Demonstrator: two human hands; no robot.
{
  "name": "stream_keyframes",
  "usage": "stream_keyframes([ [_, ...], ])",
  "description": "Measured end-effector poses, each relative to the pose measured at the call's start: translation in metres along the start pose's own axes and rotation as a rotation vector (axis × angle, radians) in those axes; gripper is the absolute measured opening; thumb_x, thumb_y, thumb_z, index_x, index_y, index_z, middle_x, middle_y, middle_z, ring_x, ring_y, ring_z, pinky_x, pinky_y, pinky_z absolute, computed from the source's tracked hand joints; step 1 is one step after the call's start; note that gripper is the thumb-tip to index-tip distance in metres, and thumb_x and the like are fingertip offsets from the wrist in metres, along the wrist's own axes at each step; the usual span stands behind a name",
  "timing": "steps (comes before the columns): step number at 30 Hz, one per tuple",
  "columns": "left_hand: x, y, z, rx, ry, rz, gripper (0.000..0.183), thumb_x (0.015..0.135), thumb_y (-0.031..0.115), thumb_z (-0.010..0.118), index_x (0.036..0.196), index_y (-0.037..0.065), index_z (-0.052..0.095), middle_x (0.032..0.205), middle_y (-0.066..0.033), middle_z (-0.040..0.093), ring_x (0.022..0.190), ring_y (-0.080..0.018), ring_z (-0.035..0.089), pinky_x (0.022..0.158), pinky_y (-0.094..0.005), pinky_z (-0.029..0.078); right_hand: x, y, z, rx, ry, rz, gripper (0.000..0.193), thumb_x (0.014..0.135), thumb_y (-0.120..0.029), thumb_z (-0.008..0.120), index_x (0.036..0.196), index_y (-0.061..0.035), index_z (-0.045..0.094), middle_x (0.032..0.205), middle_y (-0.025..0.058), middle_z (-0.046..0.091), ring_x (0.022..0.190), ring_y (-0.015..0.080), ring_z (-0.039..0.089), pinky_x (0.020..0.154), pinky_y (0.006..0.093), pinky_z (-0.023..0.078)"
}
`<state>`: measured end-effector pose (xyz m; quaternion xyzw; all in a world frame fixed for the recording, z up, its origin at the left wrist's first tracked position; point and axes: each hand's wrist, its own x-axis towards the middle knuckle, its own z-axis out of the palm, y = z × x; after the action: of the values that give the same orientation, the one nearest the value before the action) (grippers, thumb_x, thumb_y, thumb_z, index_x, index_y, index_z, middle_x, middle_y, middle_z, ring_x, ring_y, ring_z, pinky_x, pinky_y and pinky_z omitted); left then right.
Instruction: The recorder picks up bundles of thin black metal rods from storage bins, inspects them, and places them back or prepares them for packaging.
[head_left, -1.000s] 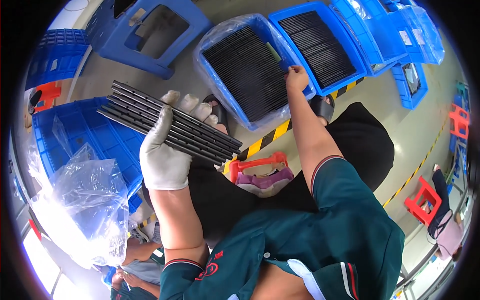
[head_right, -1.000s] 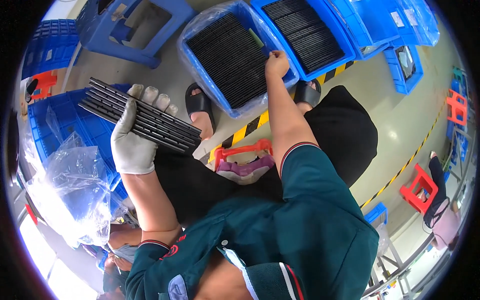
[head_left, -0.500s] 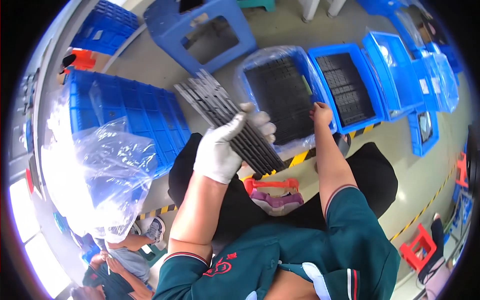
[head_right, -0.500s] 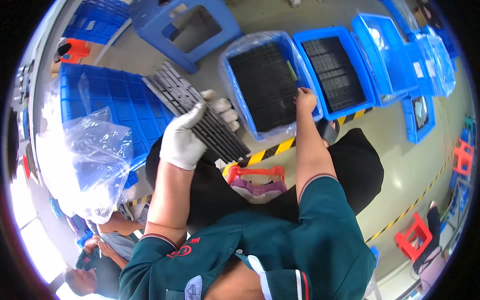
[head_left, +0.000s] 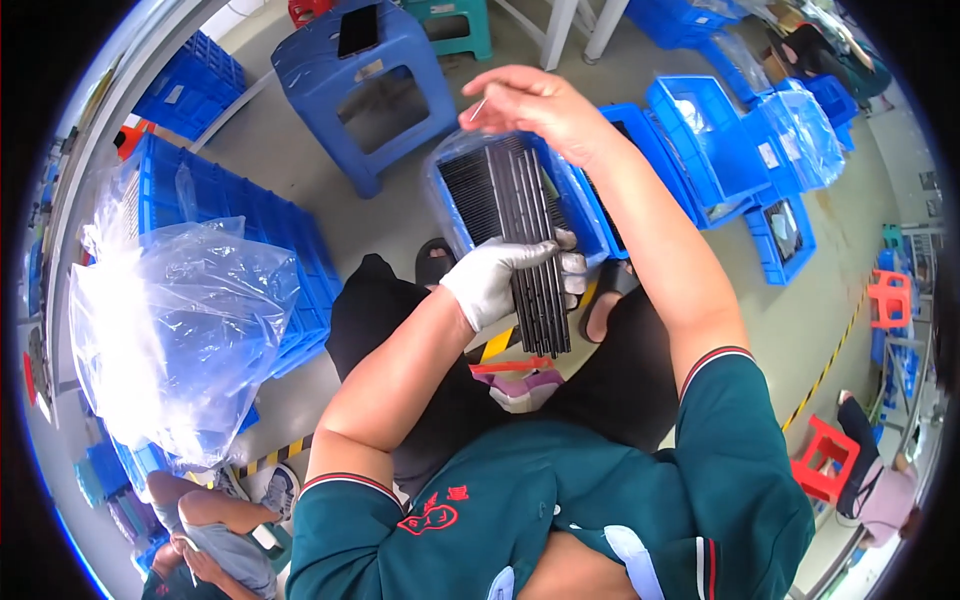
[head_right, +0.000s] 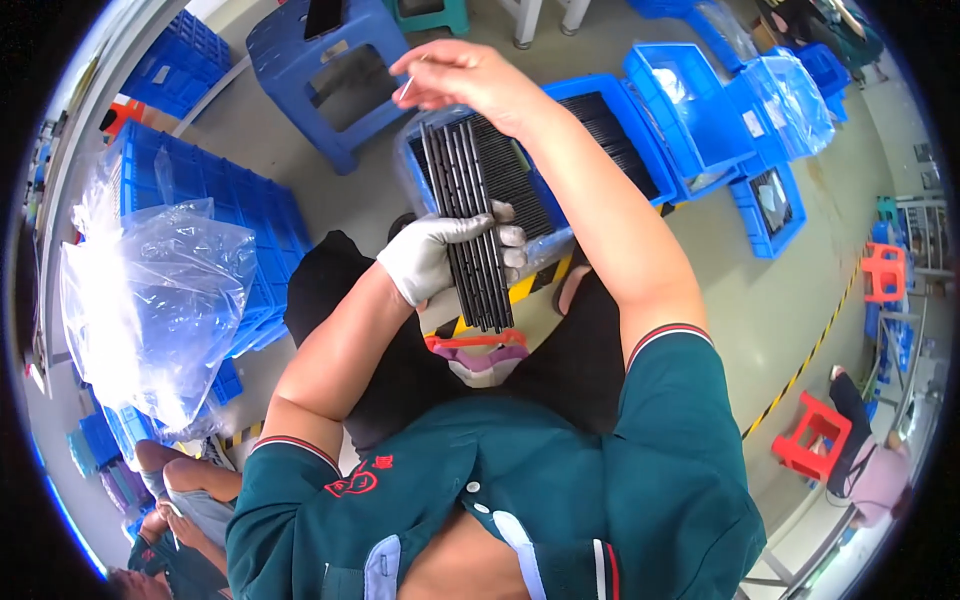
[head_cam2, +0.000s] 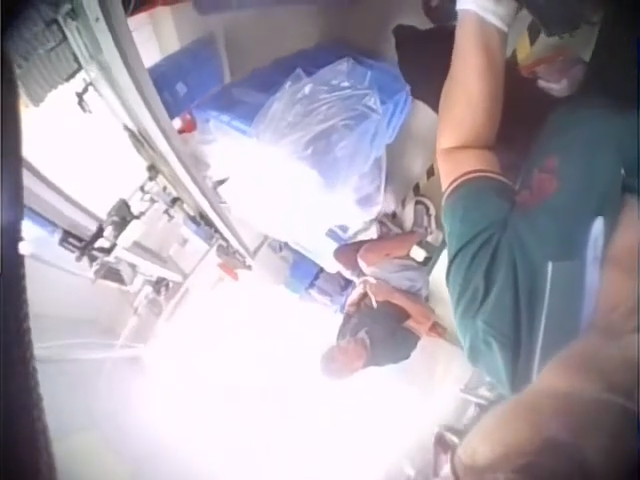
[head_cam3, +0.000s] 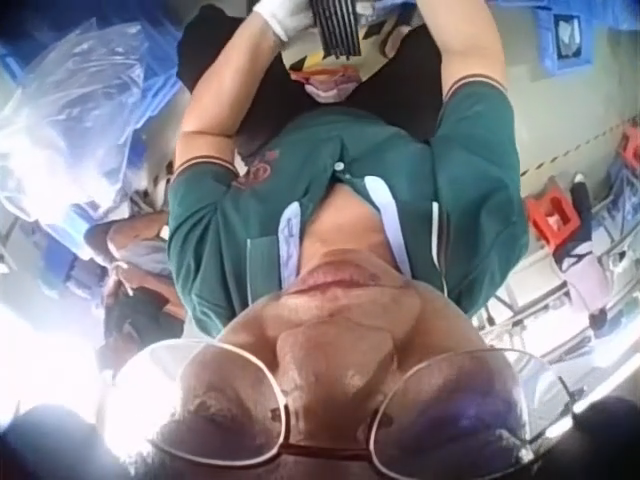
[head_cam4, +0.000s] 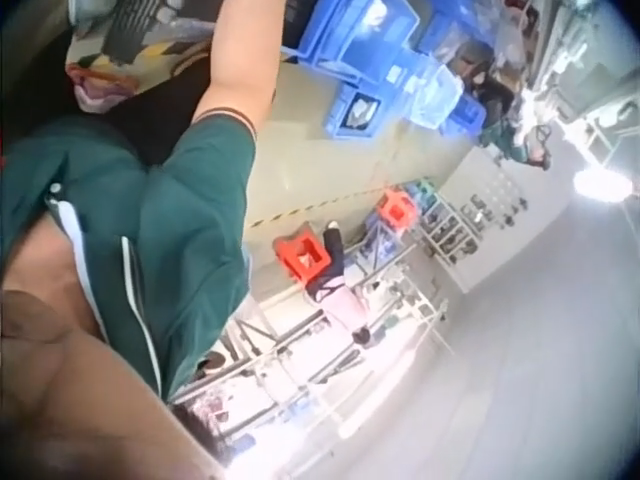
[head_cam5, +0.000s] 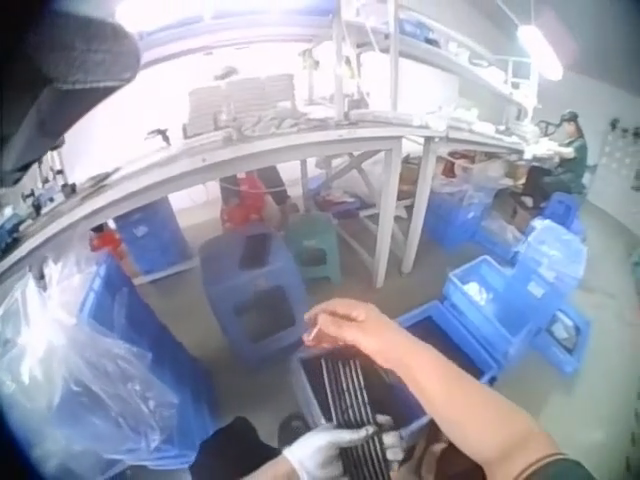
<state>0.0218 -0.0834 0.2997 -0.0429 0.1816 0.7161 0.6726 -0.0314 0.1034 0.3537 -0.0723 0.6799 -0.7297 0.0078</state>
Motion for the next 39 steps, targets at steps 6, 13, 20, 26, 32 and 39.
stream_keyframes([
  [6,0.006,-0.006,0.01,0.063,0.012,-0.07,0.033,0.094,0.016,0.054,0.122,-0.001,0.05,0.109,-0.0207,0.062,0.1,-0.037,0.062,0.09,-0.0515,0.049,-0.025,0.003,0.006,-0.054,-0.164,0.125,0.022,0.094,-0.016,0.058,0.109,-0.0011,0.064,0.097,0.0094,0.07,0.096,0.0175,0.067,0.09,0.0288,0.05],
  [13,0.01,-0.013,0.008,0.026,-0.036,-0.103,0.032,0.094,0.022,0.055,0.118,0.001,0.052,0.107,-0.0186,0.062,0.098,-0.0355,0.062,0.089,-0.0512,0.048,-0.038,0.002,0.006,-0.125,-0.084,0.136,0.019,0.092,-0.016,0.062,0.104,-0.0025,0.067,0.093,0.0062,0.07,0.092,0.0146,0.067,0.086,0.0263,0.05],
  [20,0.012,-0.014,0.006,0.064,-0.067,-0.105,0.032,0.093,0.023,0.057,0.117,0.001,0.054,0.108,-0.0161,0.061,0.099,-0.0343,0.061,0.088,-0.0483,0.049,-0.048,0.01,0.0,-0.425,0.065,0.088,0.014,0.089,-0.015,0.066,0.096,-0.0045,0.07,0.083,-0.0007,0.067,0.08,0.0066,0.06,0.076,0.0214,0.047],
  [26,0.006,-0.014,0.022,0.068,0.012,-0.103,0.03,0.093,0.017,0.057,0.114,-0.004,0.053,0.104,-0.0217,0.062,0.09,-0.0331,0.064,0.082,-0.0467,0.053,-0.053,0.01,-0.003,-0.416,0.092,0.087,0.012,0.086,-0.014,0.068,0.093,-0.0044,0.07,0.078,-0.0009,0.066,0.076,0.0062,0.059,0.073,0.0219,0.048],
  [32,0.006,-0.014,0.022,0.107,0.014,-0.085,0.034,0.091,0.018,0.06,0.114,-0.006,0.053,0.106,-0.0238,0.062,0.091,-0.0339,0.065,0.082,-0.0466,0.054,-0.055,0.005,-0.002,-0.49,0.109,0.099,0.012,0.086,-0.014,0.068,0.094,-0.0047,0.071,0.079,0.0001,0.067,0.078,0.0068,0.06,0.074,0.0223,0.048],
  [39,0.007,-0.015,0.017,0.144,-0.069,-0.102,0.042,0.094,0.022,0.057,0.126,-0.003,0.049,0.112,-0.0226,0.062,0.099,-0.0372,0.064,0.087,-0.0499,0.051,-0.057,0.006,-0.009,-0.364,0.079,0.049,0.015,0.086,-0.017,0.07,0.094,-0.0041,0.071,0.081,-0.0005,0.068,0.078,0.0062,0.062,0.076,0.0218,0.049],
])
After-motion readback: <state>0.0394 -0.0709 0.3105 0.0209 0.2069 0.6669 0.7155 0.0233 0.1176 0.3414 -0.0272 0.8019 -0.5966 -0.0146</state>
